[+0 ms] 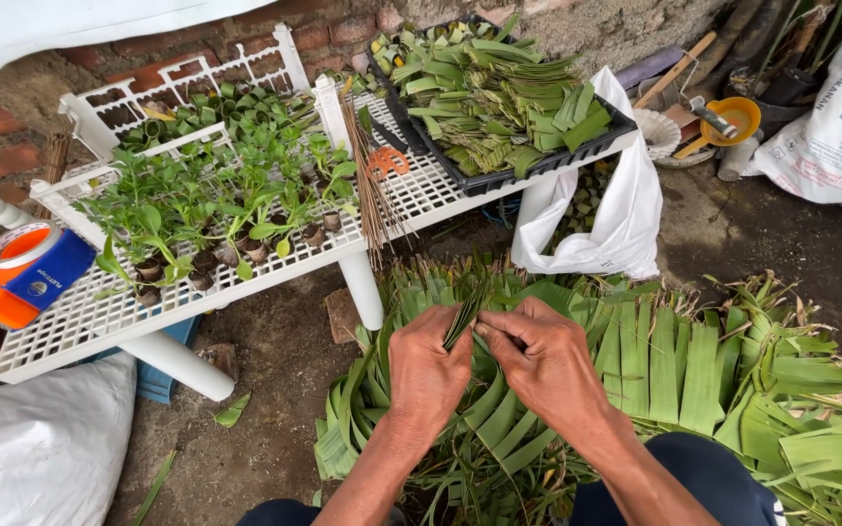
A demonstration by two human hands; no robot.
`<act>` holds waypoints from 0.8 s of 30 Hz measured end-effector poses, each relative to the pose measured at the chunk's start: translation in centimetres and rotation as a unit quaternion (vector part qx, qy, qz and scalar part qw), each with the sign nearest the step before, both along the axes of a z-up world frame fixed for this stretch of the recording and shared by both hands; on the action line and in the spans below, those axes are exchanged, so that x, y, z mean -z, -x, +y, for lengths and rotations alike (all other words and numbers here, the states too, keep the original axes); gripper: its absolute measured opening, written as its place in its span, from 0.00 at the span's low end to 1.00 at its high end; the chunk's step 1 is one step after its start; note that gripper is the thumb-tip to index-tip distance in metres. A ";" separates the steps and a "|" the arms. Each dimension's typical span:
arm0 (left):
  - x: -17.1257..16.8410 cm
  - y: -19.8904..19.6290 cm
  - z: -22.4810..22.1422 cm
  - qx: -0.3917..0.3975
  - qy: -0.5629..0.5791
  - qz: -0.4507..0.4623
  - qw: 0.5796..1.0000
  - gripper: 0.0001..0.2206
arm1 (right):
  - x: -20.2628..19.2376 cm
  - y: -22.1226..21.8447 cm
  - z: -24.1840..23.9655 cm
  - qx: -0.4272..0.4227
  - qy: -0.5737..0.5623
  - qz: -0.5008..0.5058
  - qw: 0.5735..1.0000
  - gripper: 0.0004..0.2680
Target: Tearing banana leaves into strips and folding them into small packets.
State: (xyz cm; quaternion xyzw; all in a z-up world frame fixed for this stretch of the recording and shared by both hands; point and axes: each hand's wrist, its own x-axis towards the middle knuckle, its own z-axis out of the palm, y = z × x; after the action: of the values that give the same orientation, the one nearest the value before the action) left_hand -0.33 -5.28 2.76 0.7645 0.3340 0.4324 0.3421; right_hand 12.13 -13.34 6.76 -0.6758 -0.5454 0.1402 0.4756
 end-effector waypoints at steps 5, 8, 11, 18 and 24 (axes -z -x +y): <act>1.3 0.2 0.7 0.003 0.008 -0.006 1.000 0.08 | 0.3 0.2 0.1 0.001 0.022 0.017 1.000 0.08; 0.9 0.5 0.9 0.004 0.027 -0.024 0.999 0.15 | 0.2 0.1 0.1 -0.001 0.018 0.017 1.000 0.08; 0.7 0.7 0.9 0.012 0.044 -0.037 0.998 0.14 | 0.0 0.2 -0.3 -0.002 0.012 0.019 1.000 0.07; -1.8 0.7 -0.2 0.025 0.025 -0.024 0.999 0.13 | -0.8 0.5 -1.3 0.011 -0.025 0.001 1.000 0.08; -2.9 0.2 -0.7 0.024 -0.013 -0.011 1.000 0.11 | -0.8 0.7 -1.6 0.023 -0.037 -0.014 0.999 0.09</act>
State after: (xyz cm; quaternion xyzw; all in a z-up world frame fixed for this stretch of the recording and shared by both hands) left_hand -0.49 -5.98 5.63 0.7718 0.3060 0.4365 0.3465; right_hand 11.44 -14.99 7.60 -0.6720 -0.5415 0.0995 0.4953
